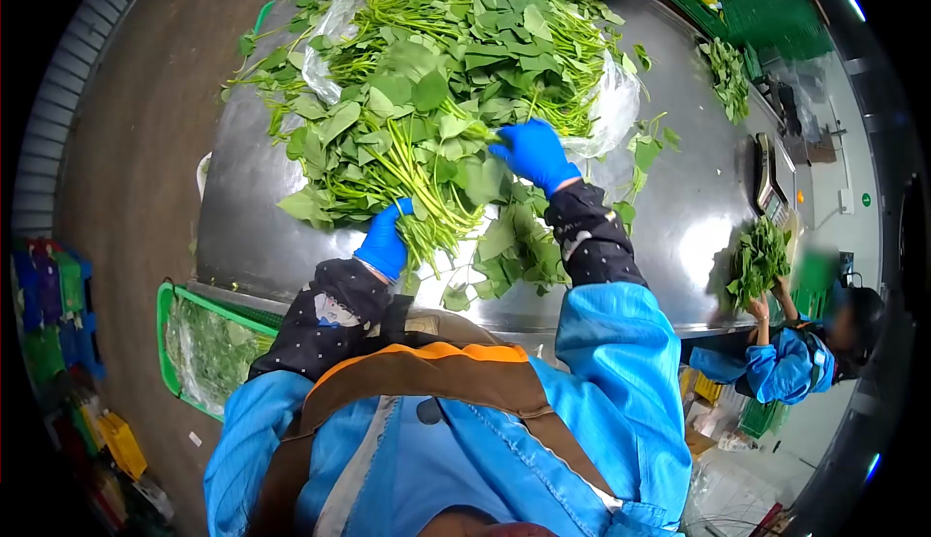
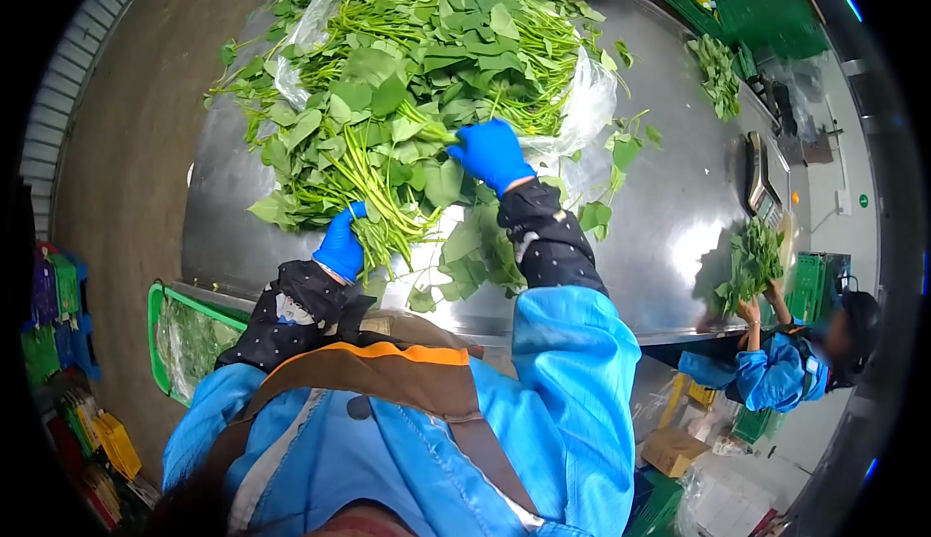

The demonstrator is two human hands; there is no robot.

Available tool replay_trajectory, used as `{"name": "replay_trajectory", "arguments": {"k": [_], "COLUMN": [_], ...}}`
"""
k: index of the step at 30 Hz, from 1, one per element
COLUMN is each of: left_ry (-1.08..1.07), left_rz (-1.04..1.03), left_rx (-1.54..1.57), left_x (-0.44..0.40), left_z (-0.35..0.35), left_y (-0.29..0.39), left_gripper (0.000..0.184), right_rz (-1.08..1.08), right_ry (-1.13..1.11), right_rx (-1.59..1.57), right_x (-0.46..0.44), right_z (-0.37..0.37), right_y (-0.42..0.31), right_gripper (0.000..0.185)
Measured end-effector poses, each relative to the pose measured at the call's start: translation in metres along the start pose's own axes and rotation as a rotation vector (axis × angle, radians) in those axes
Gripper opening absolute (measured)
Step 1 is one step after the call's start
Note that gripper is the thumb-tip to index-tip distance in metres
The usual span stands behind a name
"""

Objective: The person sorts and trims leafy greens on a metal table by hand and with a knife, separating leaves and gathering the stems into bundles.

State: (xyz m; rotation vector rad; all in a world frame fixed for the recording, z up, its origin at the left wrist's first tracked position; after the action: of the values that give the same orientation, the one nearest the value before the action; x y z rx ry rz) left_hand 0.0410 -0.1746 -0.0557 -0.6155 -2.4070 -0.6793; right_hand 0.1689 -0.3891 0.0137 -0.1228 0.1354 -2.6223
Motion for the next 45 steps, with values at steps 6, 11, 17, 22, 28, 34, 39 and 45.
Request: {"name": "replay_trajectory", "arguments": {"k": [6, 11, 17, 22, 28, 34, 39, 45], "left_ry": [-0.066, -0.073, -0.105, -0.38, -0.209, -0.508, -0.886, -0.963], "left_rz": [-0.034, 0.107, 0.298, 0.122, 0.344, 0.313, -1.09, -0.336], "left_rx": [-0.034, -0.036, 0.052, -0.18, -0.013, -0.615, -2.092, -2.275], "left_x": [0.009, 0.007, 0.023, 0.037, 0.029, 0.063, 0.189, 0.117], "left_z": [0.023, 0.018, 0.039, 0.035, 0.023, 0.023, -0.117, -0.086], "left_y": [-0.004, -0.021, -0.035, -0.02, -0.015, 0.021, 0.091, 0.042], "left_gripper": [0.041, 0.032, 0.034, 0.041, 0.041, 0.043, 0.082, 0.089], "right_rz": [-0.208, -0.218, -0.286, -0.309, -0.491, -0.325, -0.131, 0.127], "right_ry": [-0.123, -0.371, -0.291, -0.14, 0.089, -0.152, -0.463, -0.812], "right_rx": [-1.246, -1.015, -1.176, -1.144, -1.204, -1.393, -1.395, -1.196], "right_x": [0.063, 0.08, 0.102, 0.1, 0.109, 0.101, 0.106, 0.13], "right_z": [-0.034, -0.039, -0.055, -0.066, -0.085, -0.028, -0.002, 0.032], "right_y": [-0.072, -0.134, -0.159, -0.17, -0.175, -0.136, -0.121, -0.147], "right_gripper": [0.046, 0.074, 0.076, 0.081, 0.058, 0.053, 0.059, 0.051]}}
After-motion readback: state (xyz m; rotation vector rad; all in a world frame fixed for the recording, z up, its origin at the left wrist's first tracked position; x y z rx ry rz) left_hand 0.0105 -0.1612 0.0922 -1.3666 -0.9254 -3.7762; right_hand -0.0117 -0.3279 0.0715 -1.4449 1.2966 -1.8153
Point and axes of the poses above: each hand's wrist, its own x-axis away from the middle knuckle, its own z-axis out of the back of the hand, y = z × x, the point moved 2 cm from there along -x, towards the middle knuckle, and after that the axes turned 3 degrees about y, right-handed, at the moved point
